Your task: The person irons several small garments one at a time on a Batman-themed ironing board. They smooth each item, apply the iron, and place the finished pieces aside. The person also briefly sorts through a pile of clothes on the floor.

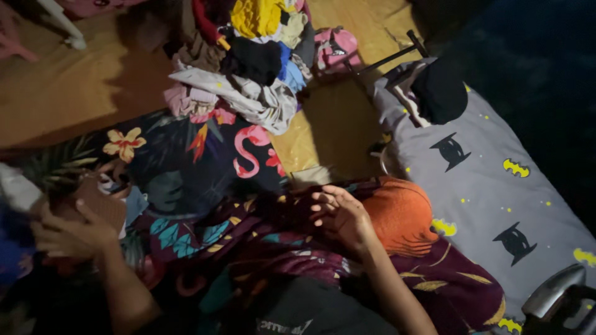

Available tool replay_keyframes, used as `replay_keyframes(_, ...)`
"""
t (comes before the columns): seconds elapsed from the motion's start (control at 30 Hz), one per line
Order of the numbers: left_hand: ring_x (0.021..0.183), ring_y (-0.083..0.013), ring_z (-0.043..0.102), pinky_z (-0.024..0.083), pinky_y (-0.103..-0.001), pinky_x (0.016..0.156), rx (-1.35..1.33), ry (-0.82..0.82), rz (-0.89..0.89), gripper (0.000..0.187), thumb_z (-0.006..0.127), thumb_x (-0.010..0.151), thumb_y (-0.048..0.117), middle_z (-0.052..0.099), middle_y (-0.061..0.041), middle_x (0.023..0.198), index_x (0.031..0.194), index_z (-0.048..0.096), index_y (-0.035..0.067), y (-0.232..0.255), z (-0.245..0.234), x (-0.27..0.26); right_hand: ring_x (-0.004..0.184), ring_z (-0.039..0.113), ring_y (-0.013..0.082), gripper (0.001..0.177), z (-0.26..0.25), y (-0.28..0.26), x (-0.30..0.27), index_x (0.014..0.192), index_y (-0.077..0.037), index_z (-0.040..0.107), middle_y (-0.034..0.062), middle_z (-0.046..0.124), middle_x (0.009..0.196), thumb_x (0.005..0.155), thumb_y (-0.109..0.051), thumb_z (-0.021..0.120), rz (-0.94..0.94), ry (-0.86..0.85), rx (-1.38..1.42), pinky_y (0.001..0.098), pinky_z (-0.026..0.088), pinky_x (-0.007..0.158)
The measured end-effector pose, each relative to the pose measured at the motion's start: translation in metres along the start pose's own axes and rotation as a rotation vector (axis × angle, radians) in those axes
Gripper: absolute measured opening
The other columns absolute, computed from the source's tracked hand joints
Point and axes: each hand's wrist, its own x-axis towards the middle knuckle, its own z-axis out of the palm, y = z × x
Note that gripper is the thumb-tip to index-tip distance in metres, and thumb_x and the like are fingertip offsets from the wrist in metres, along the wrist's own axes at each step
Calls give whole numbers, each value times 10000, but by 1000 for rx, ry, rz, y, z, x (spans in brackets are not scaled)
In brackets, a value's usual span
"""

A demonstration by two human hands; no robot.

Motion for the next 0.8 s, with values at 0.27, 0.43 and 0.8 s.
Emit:
replay_keyframes(0.27, 1521, -474, 320, 294, -668, 1146, -61, -36, 84, 654, 294, 1114, 620, 354, -205, 1691, 1519, 549, 175, 39, -7, -7, 1110, 673, 297, 378, -3, -10, -10, 1346, -42, 560, 175, 656, 1319, 1027, -244, 565, -29, -29, 65, 459, 576, 850)
replay_keyframes(0.43, 1525, -505, 254, 231, -680, 1153, -354, -158, 174, 446, 519, 1157, 443, 269, -277, 1701, 1502, 535, 160, 118, -5, -9, 1136, 671, 311, 387, -10, -16, -18, 1360, -24, 553, 200, 650, 1328, 1027, -221, 578, -93, -76, 58, 472, 579, 854)
replay_keyframes(0.8, 1041, -377, 685, 528, -453, 921, -1198, -690, 771, 300, 682, 886, 115, 731, -176, 1089, 1183, 688, 81, 438, -6, -131, 1134, 678, 311, 348, -30, -94, -54, 1365, 54, 562, 227, 674, 1304, 1064, -121, 547, -375, 48, -143, 413, 548, 907)
